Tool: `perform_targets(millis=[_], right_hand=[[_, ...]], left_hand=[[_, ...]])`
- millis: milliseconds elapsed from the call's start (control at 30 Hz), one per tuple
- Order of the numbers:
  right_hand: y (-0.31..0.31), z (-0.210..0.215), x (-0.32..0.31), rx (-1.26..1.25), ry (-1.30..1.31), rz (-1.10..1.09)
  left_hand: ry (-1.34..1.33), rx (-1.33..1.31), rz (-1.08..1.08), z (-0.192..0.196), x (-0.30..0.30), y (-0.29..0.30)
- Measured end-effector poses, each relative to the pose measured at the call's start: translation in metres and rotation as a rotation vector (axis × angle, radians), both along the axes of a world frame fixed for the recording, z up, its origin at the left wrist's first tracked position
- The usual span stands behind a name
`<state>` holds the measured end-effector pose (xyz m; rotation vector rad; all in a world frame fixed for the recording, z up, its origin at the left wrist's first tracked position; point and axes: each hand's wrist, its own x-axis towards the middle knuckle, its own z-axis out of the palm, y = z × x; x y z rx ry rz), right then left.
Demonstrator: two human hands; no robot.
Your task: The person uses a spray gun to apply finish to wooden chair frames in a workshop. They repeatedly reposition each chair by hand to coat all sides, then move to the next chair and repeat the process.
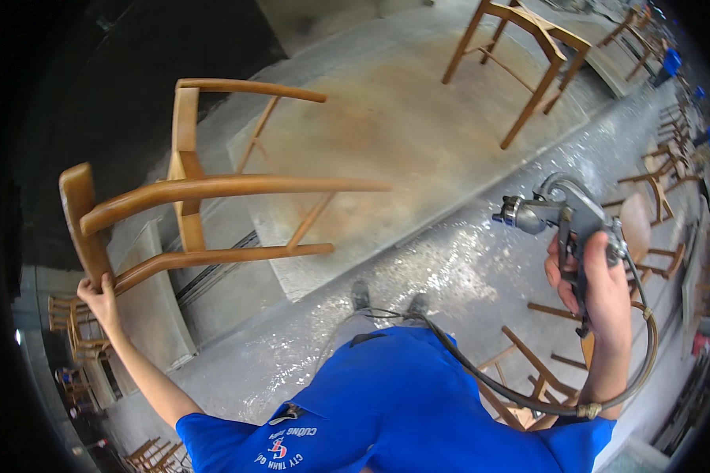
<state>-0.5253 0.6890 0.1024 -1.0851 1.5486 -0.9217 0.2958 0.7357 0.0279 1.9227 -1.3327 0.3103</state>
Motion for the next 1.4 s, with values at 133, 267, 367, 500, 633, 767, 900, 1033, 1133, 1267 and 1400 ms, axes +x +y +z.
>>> perform_targets(millis=[133, 267, 367, 500, 633, 767, 900, 1033, 1133, 1267, 1400], right_hand=[[0.002, -0.020, -0.029, 0.094, 0.198, -0.093], [0.007, -0.020, -0.037, 0.109, 0.174, -0.212], [0.013, -0.004, -0.031, 0.021, -0.040, -0.154], [0.018, 0.014, -0.002, -0.217, -0.394, 0.101], [-0.001, 0.029, 0.016, -0.183, -0.248, 0.262], [-0.022, 0.019, 0.017, 0.011, 0.044, 0.141], [-0.027, -0.007, -0.003, 0.112, 0.193, -0.026], [-0.014, -0.030, -0.030, 0.147, 0.261, -0.140], [-0.001, -0.041, -0.043, 0.158, 0.321, -0.167], [0.030, -0.048, -0.047, 0.109, 0.371, -0.182], [0.067, -0.049, -0.038, 0.024, 0.164, -0.105]], left_hand=[[-0.035, 0.052, 0.045, 0.003, 0.011, 0.001], [-0.028, 0.103, 0.010, 0.005, 0.011, 0.004], [-0.122, 0.170, 0.026, 0.008, 0.008, 0.003], [-0.066, 0.198, 0.021, 0.015, 0.004, 0.003], [-0.034, 0.208, -0.010, 0.016, 0.000, 0.004], [-0.039, 0.222, -0.006, 0.016, -0.003, 0.006], [0.039, 0.208, -0.066, 0.015, 0.002, 0.010], [-0.057, 0.204, -0.031, 0.014, 0.015, 0.011], [-0.069, 0.197, -0.006, 0.014, 0.024, 0.005], [-0.026, 0.133, -0.075, 0.021, 0.020, -0.008], [0.016, 0.097, -0.166, 0.044, -0.008, -0.023]])
